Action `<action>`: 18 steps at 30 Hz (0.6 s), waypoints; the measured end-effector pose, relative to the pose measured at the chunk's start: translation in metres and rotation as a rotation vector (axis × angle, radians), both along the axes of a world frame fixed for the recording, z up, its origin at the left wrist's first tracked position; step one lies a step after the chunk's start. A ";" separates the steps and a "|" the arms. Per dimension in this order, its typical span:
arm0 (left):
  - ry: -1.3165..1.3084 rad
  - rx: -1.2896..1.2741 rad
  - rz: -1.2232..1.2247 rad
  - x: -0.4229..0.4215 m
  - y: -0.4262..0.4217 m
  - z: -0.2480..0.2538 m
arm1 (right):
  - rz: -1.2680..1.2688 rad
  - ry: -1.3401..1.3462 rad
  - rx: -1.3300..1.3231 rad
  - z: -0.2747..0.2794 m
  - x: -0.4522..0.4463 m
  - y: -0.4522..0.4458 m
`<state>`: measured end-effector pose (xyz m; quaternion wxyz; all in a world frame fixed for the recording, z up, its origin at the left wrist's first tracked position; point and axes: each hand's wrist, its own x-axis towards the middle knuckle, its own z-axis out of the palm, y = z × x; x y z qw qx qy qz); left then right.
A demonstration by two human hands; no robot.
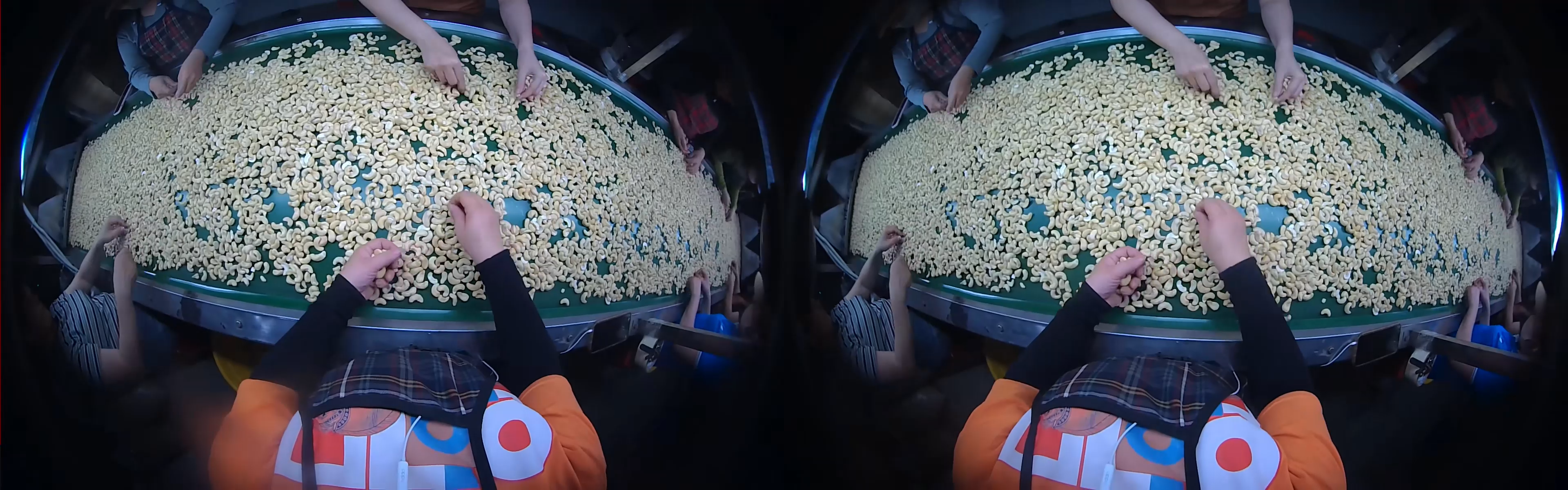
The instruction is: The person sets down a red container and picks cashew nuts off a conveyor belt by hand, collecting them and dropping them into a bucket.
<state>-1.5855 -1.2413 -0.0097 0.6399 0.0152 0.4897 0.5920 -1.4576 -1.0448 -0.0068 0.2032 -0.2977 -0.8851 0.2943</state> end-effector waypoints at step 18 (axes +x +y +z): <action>-0.050 -0.027 -0.069 -0.039 -0.053 0.006 | 0.006 -0.093 0.110 -0.006 -0.028 -0.019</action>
